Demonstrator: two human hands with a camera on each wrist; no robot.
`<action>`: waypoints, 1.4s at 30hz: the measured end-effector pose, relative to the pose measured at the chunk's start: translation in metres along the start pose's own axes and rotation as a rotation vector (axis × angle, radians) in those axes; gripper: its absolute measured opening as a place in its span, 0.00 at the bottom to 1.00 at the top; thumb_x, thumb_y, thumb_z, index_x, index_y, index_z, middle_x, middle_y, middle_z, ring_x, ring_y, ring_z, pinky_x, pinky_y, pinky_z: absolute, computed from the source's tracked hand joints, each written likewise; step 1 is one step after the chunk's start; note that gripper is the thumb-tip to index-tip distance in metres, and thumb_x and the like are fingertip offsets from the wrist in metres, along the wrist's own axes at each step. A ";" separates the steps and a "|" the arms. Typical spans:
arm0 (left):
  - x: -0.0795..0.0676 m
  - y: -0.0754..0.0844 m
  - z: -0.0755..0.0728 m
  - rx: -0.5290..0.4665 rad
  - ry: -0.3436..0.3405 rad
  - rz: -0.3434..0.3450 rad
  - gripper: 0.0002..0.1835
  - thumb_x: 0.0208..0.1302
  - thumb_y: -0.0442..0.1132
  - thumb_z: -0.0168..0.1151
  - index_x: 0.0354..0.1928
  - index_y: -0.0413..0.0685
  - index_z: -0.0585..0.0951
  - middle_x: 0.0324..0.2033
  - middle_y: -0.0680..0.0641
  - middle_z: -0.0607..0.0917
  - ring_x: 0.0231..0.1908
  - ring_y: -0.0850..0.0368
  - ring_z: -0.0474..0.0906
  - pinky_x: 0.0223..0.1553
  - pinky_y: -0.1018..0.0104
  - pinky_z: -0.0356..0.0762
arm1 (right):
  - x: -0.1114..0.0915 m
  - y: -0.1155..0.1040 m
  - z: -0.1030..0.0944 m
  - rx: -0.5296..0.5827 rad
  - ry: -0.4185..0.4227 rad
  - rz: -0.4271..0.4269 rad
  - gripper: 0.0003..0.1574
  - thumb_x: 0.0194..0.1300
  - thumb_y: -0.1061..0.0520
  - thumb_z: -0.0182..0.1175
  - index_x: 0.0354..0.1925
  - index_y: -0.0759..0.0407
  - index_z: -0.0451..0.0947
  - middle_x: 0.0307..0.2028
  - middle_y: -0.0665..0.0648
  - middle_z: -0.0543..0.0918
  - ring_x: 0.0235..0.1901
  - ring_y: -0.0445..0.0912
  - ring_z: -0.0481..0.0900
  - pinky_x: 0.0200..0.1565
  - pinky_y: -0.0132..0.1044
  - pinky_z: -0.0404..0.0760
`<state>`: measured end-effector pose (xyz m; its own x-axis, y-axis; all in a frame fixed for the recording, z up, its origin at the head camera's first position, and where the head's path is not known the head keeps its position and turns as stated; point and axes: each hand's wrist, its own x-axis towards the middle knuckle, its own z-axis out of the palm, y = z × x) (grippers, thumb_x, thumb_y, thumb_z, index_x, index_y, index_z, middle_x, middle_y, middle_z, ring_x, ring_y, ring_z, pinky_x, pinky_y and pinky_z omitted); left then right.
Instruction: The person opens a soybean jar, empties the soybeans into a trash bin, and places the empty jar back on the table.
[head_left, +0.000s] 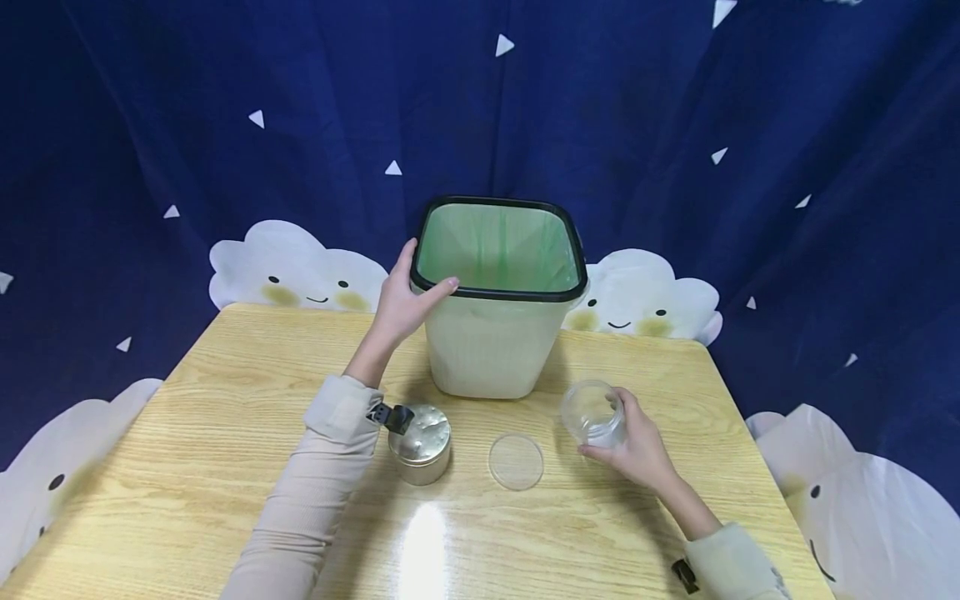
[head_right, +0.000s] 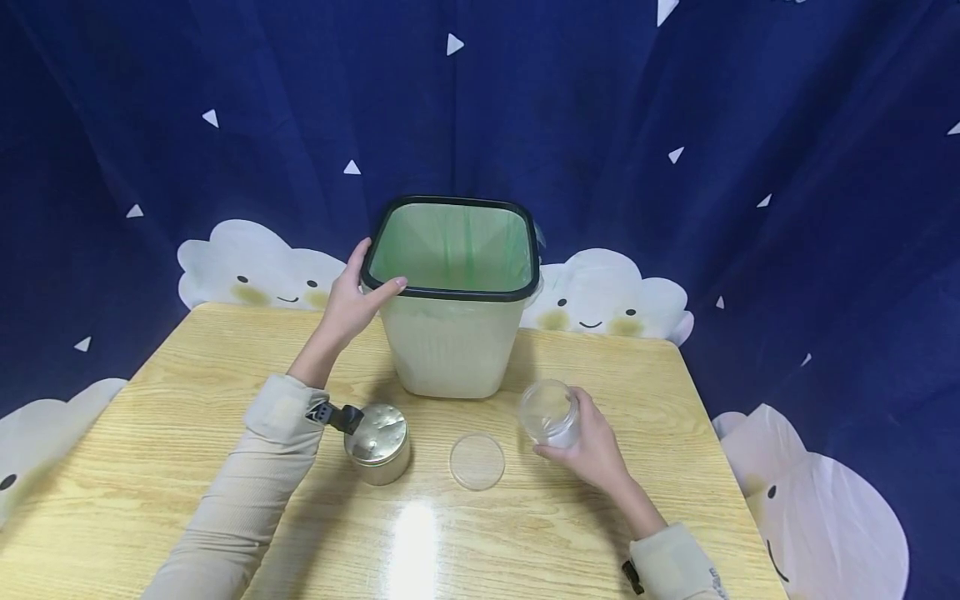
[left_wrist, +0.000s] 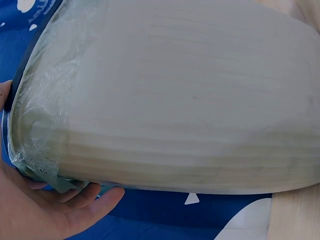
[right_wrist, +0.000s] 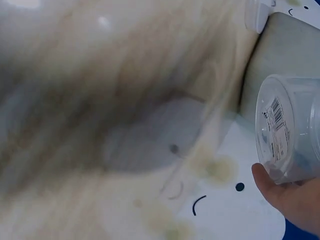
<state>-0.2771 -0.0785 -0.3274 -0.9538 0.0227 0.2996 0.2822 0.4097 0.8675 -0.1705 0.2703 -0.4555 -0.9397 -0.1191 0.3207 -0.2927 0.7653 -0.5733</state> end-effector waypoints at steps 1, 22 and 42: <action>0.000 0.000 0.000 -0.001 0.000 0.000 0.48 0.53 0.54 0.62 0.70 0.47 0.49 0.68 0.44 0.54 0.66 0.50 0.49 0.63 0.54 0.51 | -0.001 0.001 0.002 0.014 -0.011 0.014 0.62 0.30 0.50 0.78 0.59 0.68 0.57 0.50 0.69 0.73 0.47 0.64 0.72 0.44 0.58 0.72; -0.001 0.001 0.000 -0.005 0.002 -0.007 0.48 0.53 0.54 0.63 0.70 0.48 0.49 0.68 0.44 0.55 0.66 0.51 0.49 0.63 0.55 0.51 | -0.018 0.017 0.026 0.221 -0.152 0.151 0.62 0.36 0.49 0.76 0.62 0.65 0.52 0.55 0.69 0.70 0.54 0.65 0.66 0.53 0.60 0.65; 0.000 0.002 -0.001 0.011 -0.006 -0.007 0.48 0.53 0.55 0.62 0.70 0.49 0.49 0.68 0.45 0.54 0.66 0.52 0.49 0.63 0.56 0.51 | -0.034 0.023 0.012 0.287 -0.140 0.179 0.66 0.36 0.54 0.77 0.66 0.63 0.49 0.56 0.71 0.67 0.52 0.63 0.69 0.51 0.53 0.70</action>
<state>-0.2762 -0.0787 -0.3254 -0.9565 0.0253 0.2906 0.2740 0.4200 0.8652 -0.1475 0.2848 -0.4883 -0.9898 -0.1004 0.1014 -0.1409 0.5759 -0.8053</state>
